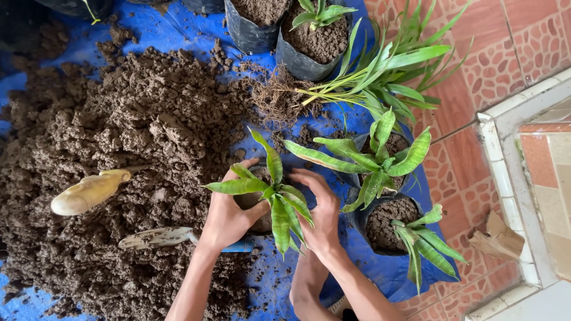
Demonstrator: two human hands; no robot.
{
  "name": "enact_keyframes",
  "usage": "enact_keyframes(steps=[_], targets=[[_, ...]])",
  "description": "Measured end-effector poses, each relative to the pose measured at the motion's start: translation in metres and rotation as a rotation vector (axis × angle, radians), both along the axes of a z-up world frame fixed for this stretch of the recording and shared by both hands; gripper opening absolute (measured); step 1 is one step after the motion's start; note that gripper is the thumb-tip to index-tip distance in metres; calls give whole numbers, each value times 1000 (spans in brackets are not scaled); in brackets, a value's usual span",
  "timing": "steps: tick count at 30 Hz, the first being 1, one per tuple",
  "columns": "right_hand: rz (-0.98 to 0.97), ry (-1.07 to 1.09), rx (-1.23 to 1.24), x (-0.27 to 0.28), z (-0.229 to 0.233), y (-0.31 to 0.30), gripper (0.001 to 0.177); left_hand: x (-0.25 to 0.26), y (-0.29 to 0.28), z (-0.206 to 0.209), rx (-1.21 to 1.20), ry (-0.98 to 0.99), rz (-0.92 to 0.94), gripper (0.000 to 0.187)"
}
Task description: Planting a small green plant into a plastic pot with soil
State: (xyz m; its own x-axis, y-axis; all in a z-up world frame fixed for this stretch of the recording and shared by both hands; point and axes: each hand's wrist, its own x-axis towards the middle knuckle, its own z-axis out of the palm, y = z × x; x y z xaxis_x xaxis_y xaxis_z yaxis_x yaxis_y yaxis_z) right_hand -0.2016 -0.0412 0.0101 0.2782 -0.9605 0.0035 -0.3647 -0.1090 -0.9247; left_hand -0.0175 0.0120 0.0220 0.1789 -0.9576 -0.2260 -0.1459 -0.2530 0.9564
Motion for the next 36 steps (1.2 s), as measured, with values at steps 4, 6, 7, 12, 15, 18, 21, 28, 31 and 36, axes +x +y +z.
enact_keyframes(steps=[4,6,7,12,15,18,21,28,31,36], targets=[[114,-99,231,4,12,-5,41,4,1,-3,10,62,19,49],[107,-106,281,6,8,-4,41,10,1,-4,-4,111,-11,43],[72,-151,348,6,3,-2,41,12,-1,-2,9,168,-23,53],[-60,-362,512,14,-1,6,39,16,1,5,40,312,3,54],[-72,-313,487,14,0,5,39,16,0,-2,51,325,62,44],[-46,-274,475,16,0,6,41,12,0,-8,36,317,105,41],[-59,-280,456,14,-2,8,40,6,1,-13,-34,337,132,36],[-26,-252,486,24,23,20,52,14,12,3,-13,420,148,46],[78,-64,467,27,35,18,73,6,20,-13,-10,389,187,46],[131,224,280,30,25,17,74,4,23,-20,-32,444,277,41]])
